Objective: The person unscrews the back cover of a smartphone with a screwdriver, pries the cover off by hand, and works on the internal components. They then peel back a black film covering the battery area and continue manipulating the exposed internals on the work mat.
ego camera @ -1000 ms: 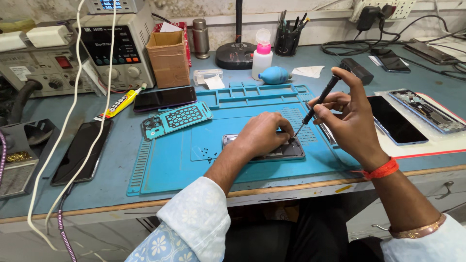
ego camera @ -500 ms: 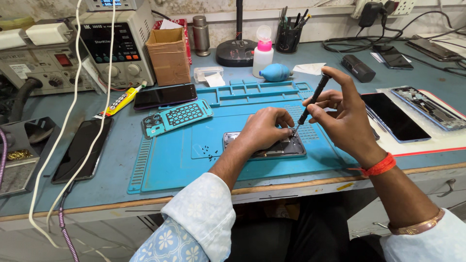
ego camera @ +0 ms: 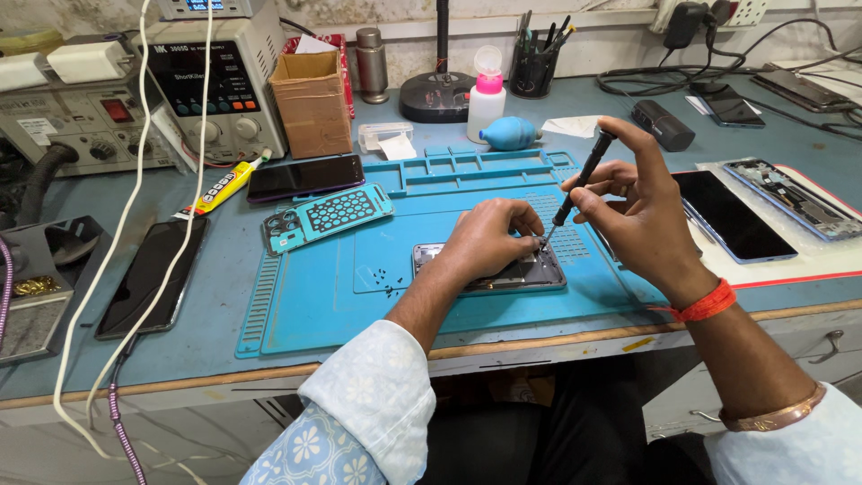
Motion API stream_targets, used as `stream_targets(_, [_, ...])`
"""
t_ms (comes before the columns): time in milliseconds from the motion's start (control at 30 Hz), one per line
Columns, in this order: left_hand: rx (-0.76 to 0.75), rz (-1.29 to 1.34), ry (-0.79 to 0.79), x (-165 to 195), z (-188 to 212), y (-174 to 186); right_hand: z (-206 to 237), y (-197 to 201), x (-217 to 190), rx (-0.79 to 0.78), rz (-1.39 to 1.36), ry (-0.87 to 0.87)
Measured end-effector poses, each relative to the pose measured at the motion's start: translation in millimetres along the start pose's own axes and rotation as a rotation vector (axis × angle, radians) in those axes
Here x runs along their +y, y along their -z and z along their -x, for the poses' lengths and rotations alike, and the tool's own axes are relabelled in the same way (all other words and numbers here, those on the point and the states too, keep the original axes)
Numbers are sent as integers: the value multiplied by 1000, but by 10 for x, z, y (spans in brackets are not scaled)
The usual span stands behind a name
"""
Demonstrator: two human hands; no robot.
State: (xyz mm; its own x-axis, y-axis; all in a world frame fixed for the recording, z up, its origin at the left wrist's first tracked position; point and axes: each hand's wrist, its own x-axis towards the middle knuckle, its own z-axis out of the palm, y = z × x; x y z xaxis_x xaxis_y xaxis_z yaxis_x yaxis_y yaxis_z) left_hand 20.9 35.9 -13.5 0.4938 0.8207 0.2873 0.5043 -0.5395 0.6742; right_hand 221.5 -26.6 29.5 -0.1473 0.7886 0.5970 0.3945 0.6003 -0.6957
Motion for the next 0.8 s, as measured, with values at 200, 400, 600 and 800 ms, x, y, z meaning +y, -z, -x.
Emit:
stream_targets(200, [15, 2, -33, -1, 14, 2, 1, -22, 16, -14, 44, 21])
stream_targets(400, [15, 12, -35, -19, 11, -9, -5, -13, 27, -9, 57, 19])
stream_targets(600, [31, 7, -55, -32, 5, -24, -11, 6, -4, -10, 29, 28])
stream_targets(800, [-25, -32, -102, 40, 61, 61, -27, 7, -62, 8, 31, 33])
